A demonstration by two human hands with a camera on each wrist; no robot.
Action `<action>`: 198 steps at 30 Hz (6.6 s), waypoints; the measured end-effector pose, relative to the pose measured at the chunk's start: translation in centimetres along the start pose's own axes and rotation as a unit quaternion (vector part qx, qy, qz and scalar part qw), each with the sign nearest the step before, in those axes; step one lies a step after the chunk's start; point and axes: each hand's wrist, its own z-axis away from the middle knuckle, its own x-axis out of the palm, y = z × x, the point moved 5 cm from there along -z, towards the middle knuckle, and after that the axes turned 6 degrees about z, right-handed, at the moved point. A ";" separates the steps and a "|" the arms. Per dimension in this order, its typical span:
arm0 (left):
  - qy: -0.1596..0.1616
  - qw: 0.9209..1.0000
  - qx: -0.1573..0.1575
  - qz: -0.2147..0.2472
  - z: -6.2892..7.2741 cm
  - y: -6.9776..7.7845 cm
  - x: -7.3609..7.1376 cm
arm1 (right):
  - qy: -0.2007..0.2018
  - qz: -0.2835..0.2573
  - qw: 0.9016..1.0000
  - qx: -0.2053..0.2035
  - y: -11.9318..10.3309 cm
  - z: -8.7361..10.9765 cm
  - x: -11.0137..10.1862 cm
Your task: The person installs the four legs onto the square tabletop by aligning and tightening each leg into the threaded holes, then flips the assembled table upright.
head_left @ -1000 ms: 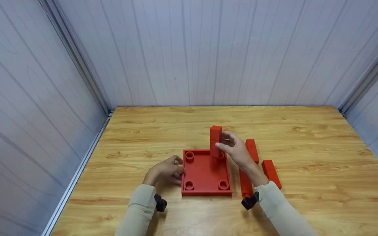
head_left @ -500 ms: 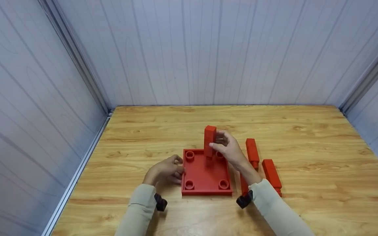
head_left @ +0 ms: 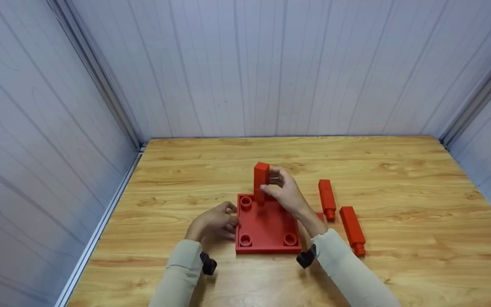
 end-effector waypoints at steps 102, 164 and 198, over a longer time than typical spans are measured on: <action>0.002 1.000 -0.007 0.015 0.0 -0.2 -0.1 | -0.015 0.071 0.997 -0.005 3.4 -1.9 4.9; 0.002 1.000 0.011 -0.004 -0.1 0.0 -0.2 | 0.010 0.048 0.999 -0.023 0.9 -1.7 5.2; 0.001 1.000 -0.001 0.004 0.2 -0.1 -0.1 | 0.085 0.086 0.990 -0.074 2.3 -1.8 5.0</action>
